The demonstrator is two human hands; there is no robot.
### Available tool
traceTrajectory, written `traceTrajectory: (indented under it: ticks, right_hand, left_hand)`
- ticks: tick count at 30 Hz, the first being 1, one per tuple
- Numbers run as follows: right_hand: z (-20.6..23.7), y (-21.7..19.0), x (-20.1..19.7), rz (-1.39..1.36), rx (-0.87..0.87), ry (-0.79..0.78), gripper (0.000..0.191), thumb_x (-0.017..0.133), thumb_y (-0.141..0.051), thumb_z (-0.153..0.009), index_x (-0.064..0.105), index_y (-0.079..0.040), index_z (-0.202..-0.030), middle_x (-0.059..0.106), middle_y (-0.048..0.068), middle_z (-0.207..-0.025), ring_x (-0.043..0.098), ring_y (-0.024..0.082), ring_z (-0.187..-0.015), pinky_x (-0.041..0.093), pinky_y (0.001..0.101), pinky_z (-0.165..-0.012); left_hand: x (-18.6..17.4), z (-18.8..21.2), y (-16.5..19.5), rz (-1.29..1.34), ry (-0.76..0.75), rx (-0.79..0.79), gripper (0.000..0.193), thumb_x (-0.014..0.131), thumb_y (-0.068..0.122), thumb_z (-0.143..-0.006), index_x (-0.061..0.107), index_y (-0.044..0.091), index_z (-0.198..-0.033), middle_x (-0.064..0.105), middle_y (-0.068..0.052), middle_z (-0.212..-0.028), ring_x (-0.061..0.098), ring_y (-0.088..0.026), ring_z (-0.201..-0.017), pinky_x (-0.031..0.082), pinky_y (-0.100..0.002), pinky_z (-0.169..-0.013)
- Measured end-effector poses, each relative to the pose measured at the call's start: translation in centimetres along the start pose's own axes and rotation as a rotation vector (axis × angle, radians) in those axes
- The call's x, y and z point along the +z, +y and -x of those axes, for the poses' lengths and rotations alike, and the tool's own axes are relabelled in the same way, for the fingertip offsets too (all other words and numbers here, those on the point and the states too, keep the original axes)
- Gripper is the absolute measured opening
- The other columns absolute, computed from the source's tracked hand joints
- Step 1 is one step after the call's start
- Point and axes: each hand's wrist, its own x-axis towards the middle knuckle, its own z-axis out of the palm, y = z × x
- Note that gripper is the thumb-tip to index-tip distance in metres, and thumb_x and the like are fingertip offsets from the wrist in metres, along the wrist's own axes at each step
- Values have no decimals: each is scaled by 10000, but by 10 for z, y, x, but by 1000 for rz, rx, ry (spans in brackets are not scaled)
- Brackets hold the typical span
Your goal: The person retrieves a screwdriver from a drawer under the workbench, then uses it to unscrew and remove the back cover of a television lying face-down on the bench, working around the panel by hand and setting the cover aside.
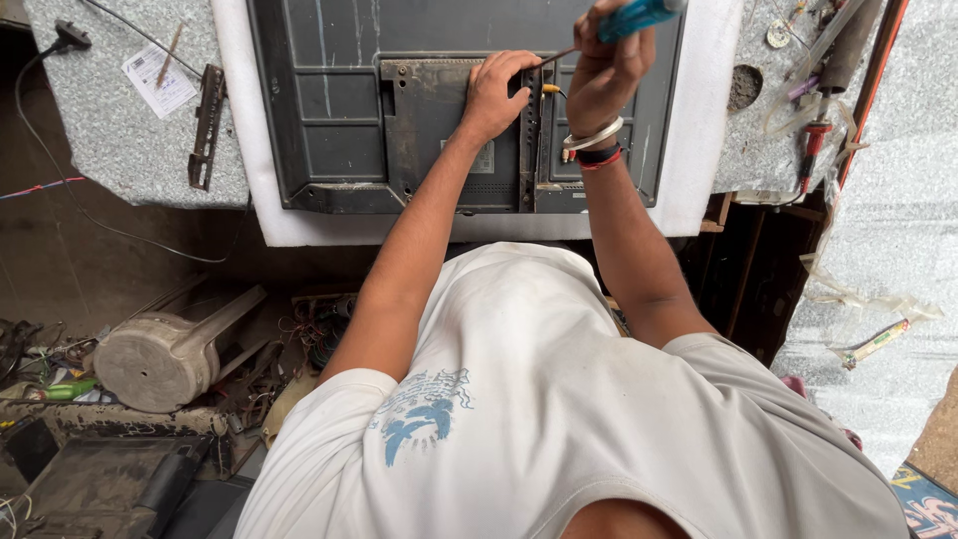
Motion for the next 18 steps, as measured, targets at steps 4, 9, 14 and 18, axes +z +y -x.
traceTrajectory:
  ticks: [4,9,14,18]
  right_hand:
    - [9,1,7,-37,149,26,358,613,-373,-1070,591,-38,-1195,645,87,-1094,629,165,-922,508,305,-754]
    - [2,-4,4,-159,338,-275,475,749,-415,-1000,582,-38,-1234,641,58,-963,597,100,-808,476,251,-686]
    - [-7,-6,-7,-210,513,-455,511,713,-473,-1018,666,33,-1079,582,61,-759,533,137,-611,450,259,-583]
    - [-15,-3,-11,-264,504,-471,521,650,-501,-1031,660,19,-1008,534,34,-723,418,67,-572,347,211,-551]
  left_hand:
    - [3,-1,-3,-50,14,5,452,718,86,-799,679,135,-1246,671,-27,-1325,557,-249,-1304,359,-444,-1097]
    - [7,-2,-6,-45,64,58,418,720,84,-829,671,115,-1243,667,-58,-1320,564,-275,-1306,372,-452,-1095]
    - [11,0,-7,-25,83,60,393,714,88,-815,658,89,-1203,671,-67,-1312,563,-275,-1303,366,-452,-1097]
    - [14,-1,-2,-23,97,36,409,687,72,-810,668,89,-1218,668,-67,-1288,559,-271,-1298,361,-448,-1099]
